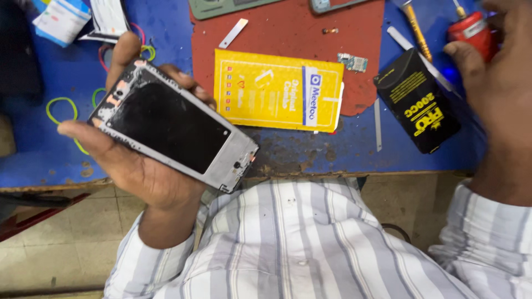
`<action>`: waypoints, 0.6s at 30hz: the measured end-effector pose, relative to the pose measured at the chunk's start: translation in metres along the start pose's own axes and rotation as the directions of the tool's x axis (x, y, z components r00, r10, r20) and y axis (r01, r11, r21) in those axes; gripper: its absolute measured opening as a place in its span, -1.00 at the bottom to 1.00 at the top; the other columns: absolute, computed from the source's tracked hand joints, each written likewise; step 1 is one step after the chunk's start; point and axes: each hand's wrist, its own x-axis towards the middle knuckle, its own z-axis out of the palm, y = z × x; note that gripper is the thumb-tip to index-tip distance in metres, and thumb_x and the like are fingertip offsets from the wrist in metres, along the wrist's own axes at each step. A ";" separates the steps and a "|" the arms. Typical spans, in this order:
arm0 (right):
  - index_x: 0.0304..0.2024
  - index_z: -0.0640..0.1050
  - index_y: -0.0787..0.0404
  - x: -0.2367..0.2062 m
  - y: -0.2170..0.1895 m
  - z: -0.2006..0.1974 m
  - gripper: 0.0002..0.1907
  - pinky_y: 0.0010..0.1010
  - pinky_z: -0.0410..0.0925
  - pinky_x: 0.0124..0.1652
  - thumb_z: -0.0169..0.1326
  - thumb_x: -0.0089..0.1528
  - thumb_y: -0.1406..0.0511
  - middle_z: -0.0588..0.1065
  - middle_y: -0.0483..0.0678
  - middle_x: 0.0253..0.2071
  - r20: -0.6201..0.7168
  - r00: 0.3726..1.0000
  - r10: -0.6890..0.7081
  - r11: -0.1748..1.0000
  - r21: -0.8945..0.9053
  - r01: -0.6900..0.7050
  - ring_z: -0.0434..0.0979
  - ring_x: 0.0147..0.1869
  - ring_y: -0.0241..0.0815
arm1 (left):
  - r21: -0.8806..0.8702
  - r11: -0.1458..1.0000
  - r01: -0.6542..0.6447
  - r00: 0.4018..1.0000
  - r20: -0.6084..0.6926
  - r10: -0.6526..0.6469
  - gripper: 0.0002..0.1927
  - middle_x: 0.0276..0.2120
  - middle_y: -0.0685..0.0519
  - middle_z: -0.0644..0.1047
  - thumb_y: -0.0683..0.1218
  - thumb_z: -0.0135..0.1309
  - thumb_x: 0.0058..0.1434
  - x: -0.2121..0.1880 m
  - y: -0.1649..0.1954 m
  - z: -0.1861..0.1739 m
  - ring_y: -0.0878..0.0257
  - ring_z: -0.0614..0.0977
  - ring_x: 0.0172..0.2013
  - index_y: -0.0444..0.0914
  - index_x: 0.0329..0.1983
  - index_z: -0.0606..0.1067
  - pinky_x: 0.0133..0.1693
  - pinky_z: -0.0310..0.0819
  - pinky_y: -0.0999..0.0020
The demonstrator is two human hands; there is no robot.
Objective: The person cleans the inside of a disassembled mobile phone frame using a small brush and a red electric screwdriver. They then place a new battery into the frame and handle the phone's back cover.
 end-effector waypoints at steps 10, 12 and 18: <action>0.17 0.46 0.33 -0.015 0.006 -0.026 -0.81 -0.34 0.42 0.05 -0.01 0.51 0.47 0.49 0.08 0.01 -0.180 0.931 0.318 0.946 -0.011 -0.325 0.54 0.02 -0.07 | 0.294 0.954 0.052 0.997 0.038 -0.066 0.21 0.03 -0.09 0.42 0.48 0.21 0.11 -0.001 0.006 0.021 0.09 0.53 0.10 -0.33 0.56 0.04 0.20 0.48 0.12; 0.15 0.47 0.32 -0.016 0.011 -0.030 -0.82 -0.34 0.42 0.02 0.02 0.49 0.47 0.49 0.08 0.00 -0.186 0.931 0.314 0.946 -0.019 -0.322 0.54 0.00 -0.07 | 0.257 0.961 0.106 0.990 0.062 -0.126 0.24 0.11 -0.09 0.39 0.43 0.33 0.08 0.000 0.008 0.025 0.06 0.49 0.19 -0.33 0.55 0.02 0.29 0.45 0.05; 0.08 0.50 0.32 0.027 0.036 -0.030 -0.82 -0.33 0.43 -0.05 0.10 0.42 0.47 0.49 0.07 -0.04 -0.015 0.949 0.315 0.933 -0.180 -0.312 0.55 -0.06 -0.07 | 0.101 0.980 0.171 0.968 0.169 -0.186 0.05 0.22 -0.17 0.38 0.17 0.43 0.17 -0.002 0.003 0.032 -0.02 0.41 0.26 -0.36 0.48 0.10 0.39 0.31 -0.05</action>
